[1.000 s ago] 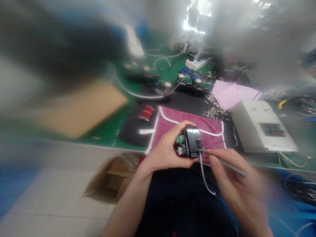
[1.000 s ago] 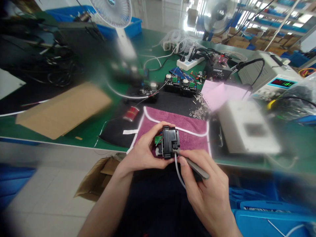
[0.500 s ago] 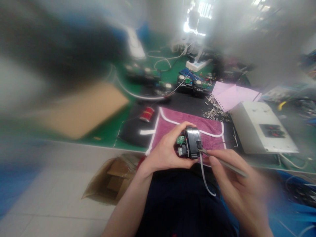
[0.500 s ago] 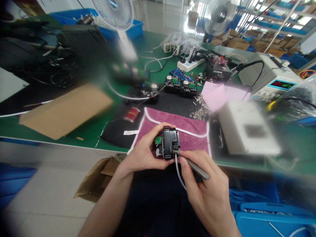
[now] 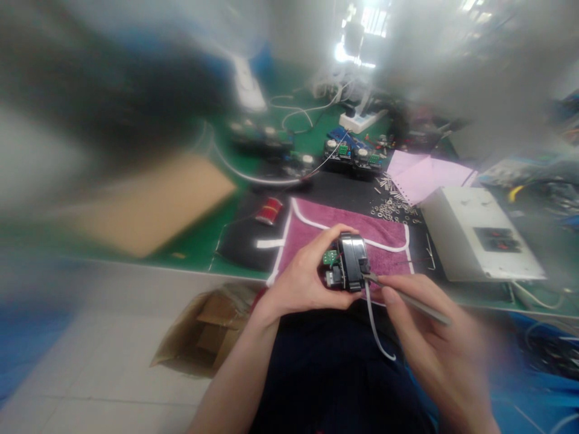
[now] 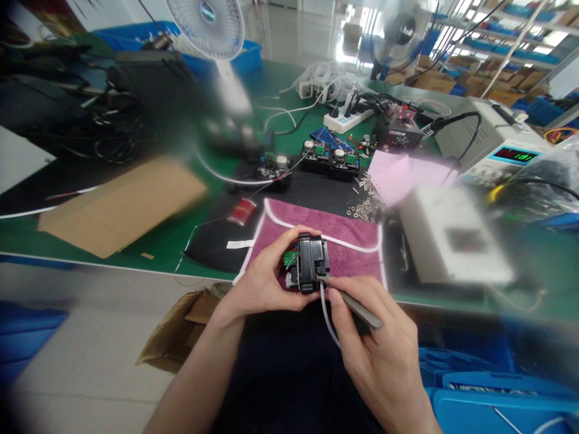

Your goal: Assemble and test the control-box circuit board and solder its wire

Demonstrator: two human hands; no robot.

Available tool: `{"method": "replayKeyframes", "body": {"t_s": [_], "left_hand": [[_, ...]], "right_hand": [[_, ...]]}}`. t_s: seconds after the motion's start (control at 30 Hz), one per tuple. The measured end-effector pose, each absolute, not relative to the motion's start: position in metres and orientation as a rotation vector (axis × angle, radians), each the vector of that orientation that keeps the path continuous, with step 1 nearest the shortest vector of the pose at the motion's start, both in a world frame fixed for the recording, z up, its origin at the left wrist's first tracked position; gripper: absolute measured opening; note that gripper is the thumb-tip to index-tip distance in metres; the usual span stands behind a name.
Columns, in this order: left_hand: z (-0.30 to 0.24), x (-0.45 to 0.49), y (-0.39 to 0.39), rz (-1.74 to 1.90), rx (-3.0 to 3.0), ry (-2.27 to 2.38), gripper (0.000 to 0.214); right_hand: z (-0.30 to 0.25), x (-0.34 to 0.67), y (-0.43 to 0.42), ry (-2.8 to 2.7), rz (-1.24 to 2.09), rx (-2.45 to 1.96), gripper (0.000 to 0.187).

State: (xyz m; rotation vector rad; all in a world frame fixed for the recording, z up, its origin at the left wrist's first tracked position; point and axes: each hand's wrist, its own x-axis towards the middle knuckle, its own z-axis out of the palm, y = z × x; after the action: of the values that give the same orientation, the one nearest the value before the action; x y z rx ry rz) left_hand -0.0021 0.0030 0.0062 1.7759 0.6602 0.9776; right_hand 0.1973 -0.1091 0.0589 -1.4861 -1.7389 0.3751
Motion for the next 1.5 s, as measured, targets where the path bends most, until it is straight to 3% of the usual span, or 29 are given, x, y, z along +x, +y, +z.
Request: {"method": "replayKeyframes", "body": {"t_s": [1.5], "left_hand": [[0.0072,-0.002,0.0024,0.962,1.772,0.665,0.086]], "right_hand": [[0.0613,0.1968,-0.1089,-1.734,0.378,-1.48,0.021]]}}
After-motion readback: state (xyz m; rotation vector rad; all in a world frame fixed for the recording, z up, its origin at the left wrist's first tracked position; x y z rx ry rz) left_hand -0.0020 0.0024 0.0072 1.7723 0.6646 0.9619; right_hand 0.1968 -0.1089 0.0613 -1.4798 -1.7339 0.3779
